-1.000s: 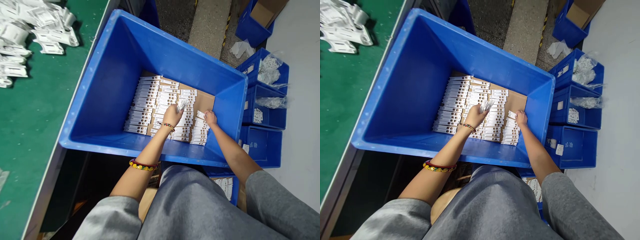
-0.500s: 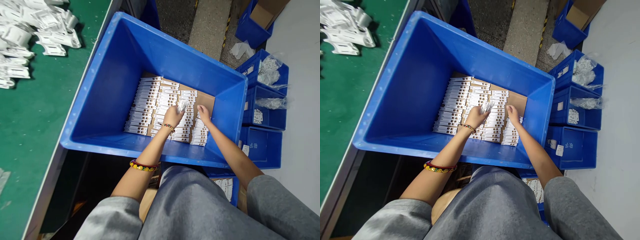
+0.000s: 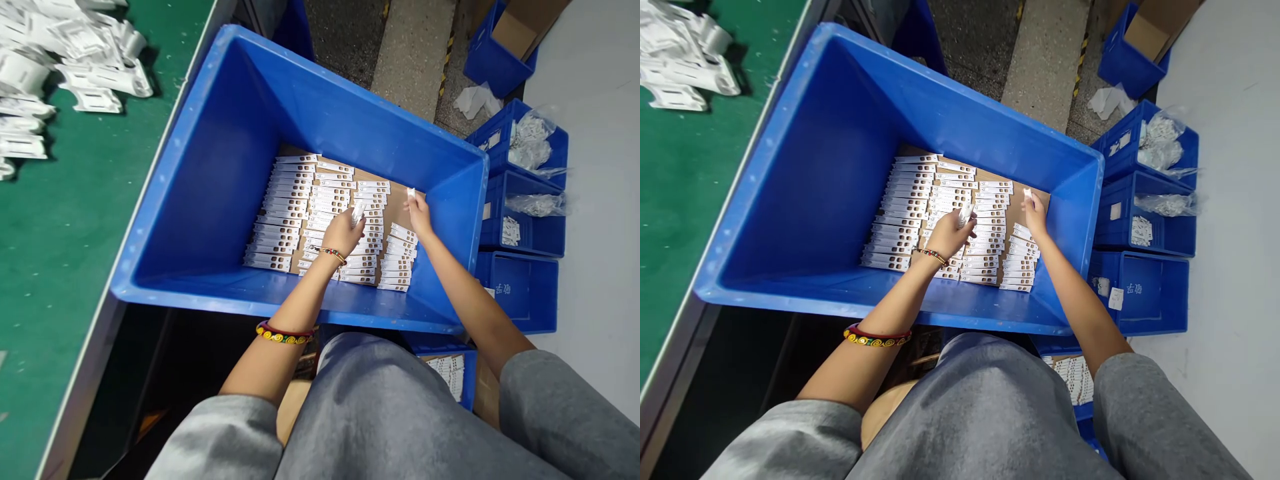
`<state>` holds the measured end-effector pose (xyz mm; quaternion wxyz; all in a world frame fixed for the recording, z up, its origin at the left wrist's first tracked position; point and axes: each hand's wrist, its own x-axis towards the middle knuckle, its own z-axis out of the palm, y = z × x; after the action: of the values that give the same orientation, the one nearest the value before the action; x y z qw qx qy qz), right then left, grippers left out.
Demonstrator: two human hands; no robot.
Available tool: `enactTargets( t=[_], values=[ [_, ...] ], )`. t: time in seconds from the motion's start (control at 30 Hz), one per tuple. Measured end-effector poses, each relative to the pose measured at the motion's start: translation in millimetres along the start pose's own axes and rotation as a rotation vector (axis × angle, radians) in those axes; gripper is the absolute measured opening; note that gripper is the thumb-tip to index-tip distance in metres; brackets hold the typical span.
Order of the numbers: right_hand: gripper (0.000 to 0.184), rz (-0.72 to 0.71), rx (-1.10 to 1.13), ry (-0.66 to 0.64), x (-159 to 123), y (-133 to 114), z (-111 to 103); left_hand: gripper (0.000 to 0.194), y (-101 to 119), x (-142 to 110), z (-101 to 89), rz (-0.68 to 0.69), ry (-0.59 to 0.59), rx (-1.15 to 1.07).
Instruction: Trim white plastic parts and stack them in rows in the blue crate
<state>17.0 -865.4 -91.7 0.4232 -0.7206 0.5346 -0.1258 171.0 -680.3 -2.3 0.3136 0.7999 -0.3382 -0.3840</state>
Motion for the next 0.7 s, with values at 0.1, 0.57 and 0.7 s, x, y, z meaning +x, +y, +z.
enactTargets(
  t=[0.1,0.57,0.7],
  values=[
    [0.038,0.042,-0.399,-0.04,-2.8,28.4,-4.5,0.021,5.7,-4.9,-2.1,-0.012,-0.046,0.124],
    [0.055,-0.168,-0.752,-0.132,-20.4,61.4,-3.0,0.025,10.5,-9.6,-3.7,0.0,-0.104,0.377],
    [0.053,-0.092,-0.726,-0.154,-27.9,69.0,0.5,0.027,9.3,-8.4,-2.8,-0.019,-0.123,0.393]
  ],
)
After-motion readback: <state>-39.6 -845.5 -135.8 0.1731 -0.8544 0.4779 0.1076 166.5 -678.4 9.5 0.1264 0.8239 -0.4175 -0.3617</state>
